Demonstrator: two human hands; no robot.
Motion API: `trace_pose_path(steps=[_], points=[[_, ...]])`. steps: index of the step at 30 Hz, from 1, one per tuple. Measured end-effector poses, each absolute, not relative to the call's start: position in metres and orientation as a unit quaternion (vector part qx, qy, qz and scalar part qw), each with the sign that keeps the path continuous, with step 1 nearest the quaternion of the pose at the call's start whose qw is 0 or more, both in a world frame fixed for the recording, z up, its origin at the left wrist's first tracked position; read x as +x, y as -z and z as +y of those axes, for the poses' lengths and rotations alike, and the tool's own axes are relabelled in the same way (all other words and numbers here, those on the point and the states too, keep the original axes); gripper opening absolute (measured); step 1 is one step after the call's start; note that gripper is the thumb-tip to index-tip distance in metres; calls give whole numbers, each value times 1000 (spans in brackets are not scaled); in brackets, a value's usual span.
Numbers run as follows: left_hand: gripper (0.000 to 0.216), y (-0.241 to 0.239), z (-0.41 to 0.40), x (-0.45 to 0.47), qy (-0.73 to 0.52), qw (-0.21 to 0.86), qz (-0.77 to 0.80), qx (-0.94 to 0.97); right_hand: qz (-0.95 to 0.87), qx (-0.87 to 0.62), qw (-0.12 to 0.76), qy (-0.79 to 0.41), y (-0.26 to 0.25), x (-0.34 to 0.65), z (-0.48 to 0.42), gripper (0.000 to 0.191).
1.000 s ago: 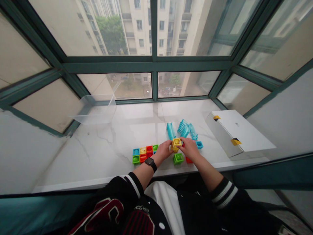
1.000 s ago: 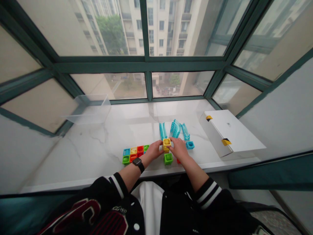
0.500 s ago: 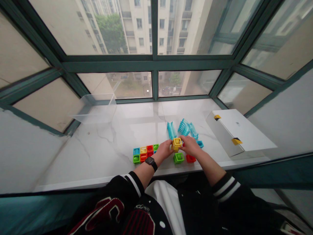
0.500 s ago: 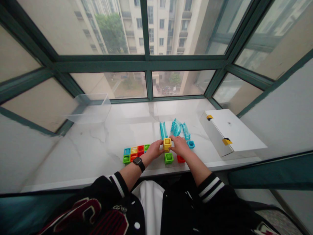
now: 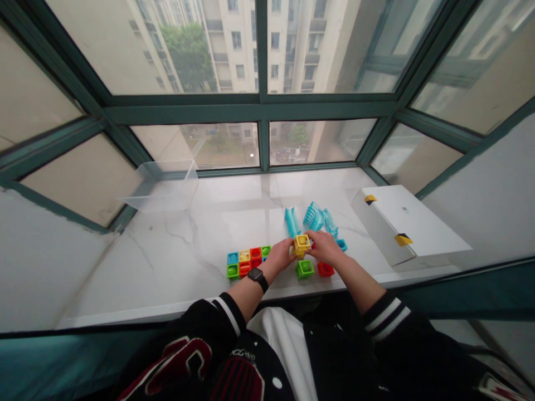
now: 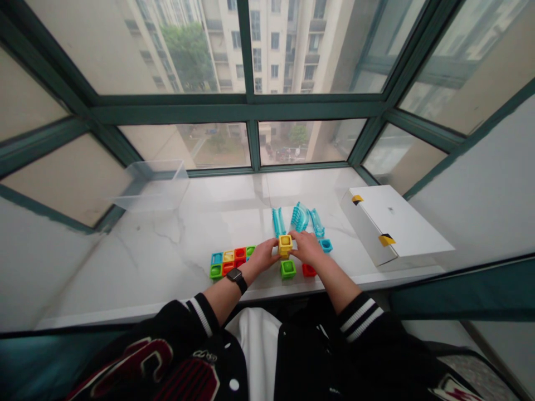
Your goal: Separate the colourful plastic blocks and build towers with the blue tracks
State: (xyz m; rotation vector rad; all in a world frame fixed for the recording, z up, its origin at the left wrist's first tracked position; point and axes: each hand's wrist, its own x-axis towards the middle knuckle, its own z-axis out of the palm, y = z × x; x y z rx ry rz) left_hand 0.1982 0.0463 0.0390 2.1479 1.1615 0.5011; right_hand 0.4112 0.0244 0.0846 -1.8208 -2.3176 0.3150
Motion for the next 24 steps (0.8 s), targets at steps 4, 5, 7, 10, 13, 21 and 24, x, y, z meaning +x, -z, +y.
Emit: trace_pose_path(steps=[4, 5, 7, 10, 13, 21, 24], points=[[56, -44, 46, 188, -188, 309, 443, 820, -775, -618, 86, -102, -85, 410, 23, 52], [59, -46, 45, 182, -200, 306, 445, 818, -774, -620, 85, -101, -85, 409, 23, 52], [56, -52, 43, 165, -240, 304, 452, 804, -770, -624, 85, -101, -84, 408, 22, 52], [45, -60, 37, 130, -304, 318, 469, 766, -765, -629, 85, -105, -81, 408, 22, 50], [37, -62, 27, 88, -351, 329, 498, 721, -763, -631, 89, -104, -78, 408, 22, 50], [30, -37, -14, -1, -389, 283, 589, 649, -766, -629, 80, -104, -78, 408, 23, 51], [29, -27, -23, -13, -389, 252, 600, 652, -765, -631, 78, -106, -80, 407, 23, 52]])
